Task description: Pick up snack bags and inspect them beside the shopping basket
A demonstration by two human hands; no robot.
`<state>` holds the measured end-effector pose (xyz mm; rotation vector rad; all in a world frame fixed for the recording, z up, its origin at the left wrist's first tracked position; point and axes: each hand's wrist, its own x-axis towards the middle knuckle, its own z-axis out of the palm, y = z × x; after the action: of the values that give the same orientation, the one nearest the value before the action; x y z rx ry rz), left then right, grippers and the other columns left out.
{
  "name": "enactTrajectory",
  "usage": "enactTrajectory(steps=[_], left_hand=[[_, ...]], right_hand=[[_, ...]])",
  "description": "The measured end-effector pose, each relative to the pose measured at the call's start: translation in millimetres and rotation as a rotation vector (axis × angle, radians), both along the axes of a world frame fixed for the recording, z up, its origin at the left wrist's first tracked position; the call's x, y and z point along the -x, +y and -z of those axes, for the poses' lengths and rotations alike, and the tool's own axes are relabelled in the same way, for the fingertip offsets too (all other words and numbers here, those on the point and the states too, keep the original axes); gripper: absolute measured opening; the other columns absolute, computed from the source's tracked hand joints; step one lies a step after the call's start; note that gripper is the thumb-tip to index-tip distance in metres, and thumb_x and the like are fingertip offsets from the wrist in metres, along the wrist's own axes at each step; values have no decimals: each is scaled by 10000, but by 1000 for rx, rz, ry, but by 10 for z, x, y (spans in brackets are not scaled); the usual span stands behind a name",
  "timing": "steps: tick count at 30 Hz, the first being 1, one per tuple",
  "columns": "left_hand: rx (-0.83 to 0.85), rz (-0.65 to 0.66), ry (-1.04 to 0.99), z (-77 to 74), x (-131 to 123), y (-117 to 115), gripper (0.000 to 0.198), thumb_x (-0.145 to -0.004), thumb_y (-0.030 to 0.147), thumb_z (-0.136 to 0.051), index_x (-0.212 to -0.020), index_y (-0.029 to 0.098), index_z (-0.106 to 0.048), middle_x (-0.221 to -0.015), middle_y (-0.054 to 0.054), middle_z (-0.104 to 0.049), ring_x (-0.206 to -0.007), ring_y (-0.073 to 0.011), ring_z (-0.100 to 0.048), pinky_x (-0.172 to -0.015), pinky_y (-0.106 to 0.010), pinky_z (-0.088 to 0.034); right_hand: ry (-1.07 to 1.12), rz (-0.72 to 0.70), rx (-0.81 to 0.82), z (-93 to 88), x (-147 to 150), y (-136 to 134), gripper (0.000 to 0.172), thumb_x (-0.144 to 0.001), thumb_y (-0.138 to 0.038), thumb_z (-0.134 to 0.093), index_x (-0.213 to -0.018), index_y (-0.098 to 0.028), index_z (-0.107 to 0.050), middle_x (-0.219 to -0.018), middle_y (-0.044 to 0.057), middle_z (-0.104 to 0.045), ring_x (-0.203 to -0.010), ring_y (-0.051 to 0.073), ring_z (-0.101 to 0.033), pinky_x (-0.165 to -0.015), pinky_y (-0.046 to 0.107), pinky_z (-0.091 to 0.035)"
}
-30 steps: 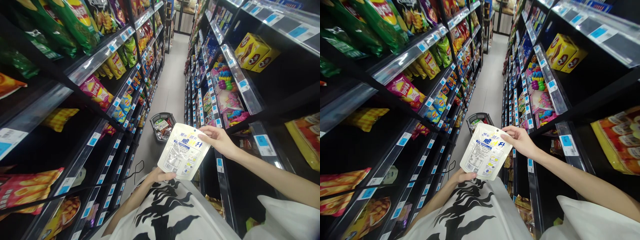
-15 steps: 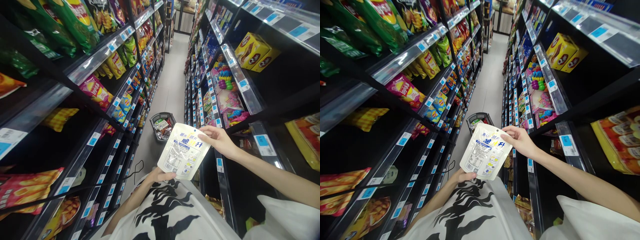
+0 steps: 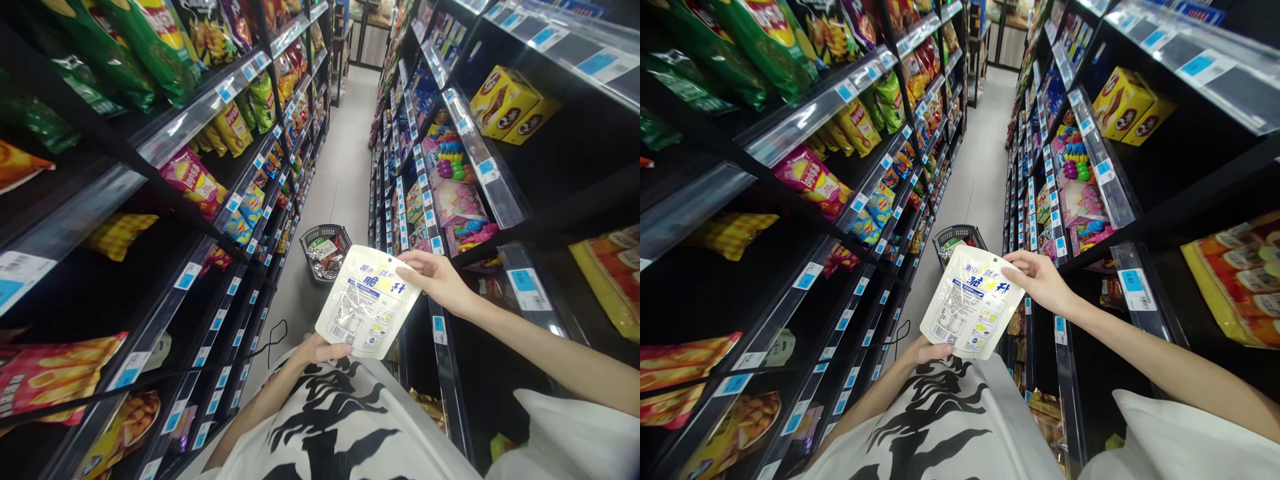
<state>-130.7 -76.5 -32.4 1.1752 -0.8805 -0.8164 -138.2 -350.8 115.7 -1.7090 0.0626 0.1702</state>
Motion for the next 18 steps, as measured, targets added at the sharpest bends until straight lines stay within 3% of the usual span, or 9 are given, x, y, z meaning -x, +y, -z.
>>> enactTrajectory(steps=[5,10,15,18], left_hand=[[-7,9,23,31,-10,5,702,-890,582,-600,-1448,158,-540,-1321,-162,-659,-1289,-372,-576,-1093,-516,-453],[-12,-9,112,22,-10,1,778,-832,575,-668,-1479,172,-509,-1351,-159,-643,-1287,-379,-576,-1094,-522,-452],[25,-48,199,21,21,3,731,-832,550,-681,-1447,177,-550,-1310,-149,-670,-1292,-381,-574,-1108,-523,-440],[53,-79,271,51,34,8,724,-820,555,-694,-1420,166,-579,-1304,-157,-672,-1294,-391,-572,-1122,-531,-425]], right_hand=[[9,24,-2,-7,2,11,337,-831,-464,-779,-1044,-207,-733,-926,41,-769,-825,204,-737,-697,285,-594],[1,81,-33,26,-6,-20,436,-936,-591,-597,-986,-199,-780,-896,51,-756,-777,162,-696,-656,240,-530],[-31,106,-7,56,-54,-82,414,-936,-548,-620,-1170,-226,-734,-974,70,-768,-855,196,-718,-700,274,-553],[-118,51,34,73,-88,-147,420,-910,-444,-687,-1283,-250,-671,-1179,92,-737,-940,215,-723,-789,327,-587]])
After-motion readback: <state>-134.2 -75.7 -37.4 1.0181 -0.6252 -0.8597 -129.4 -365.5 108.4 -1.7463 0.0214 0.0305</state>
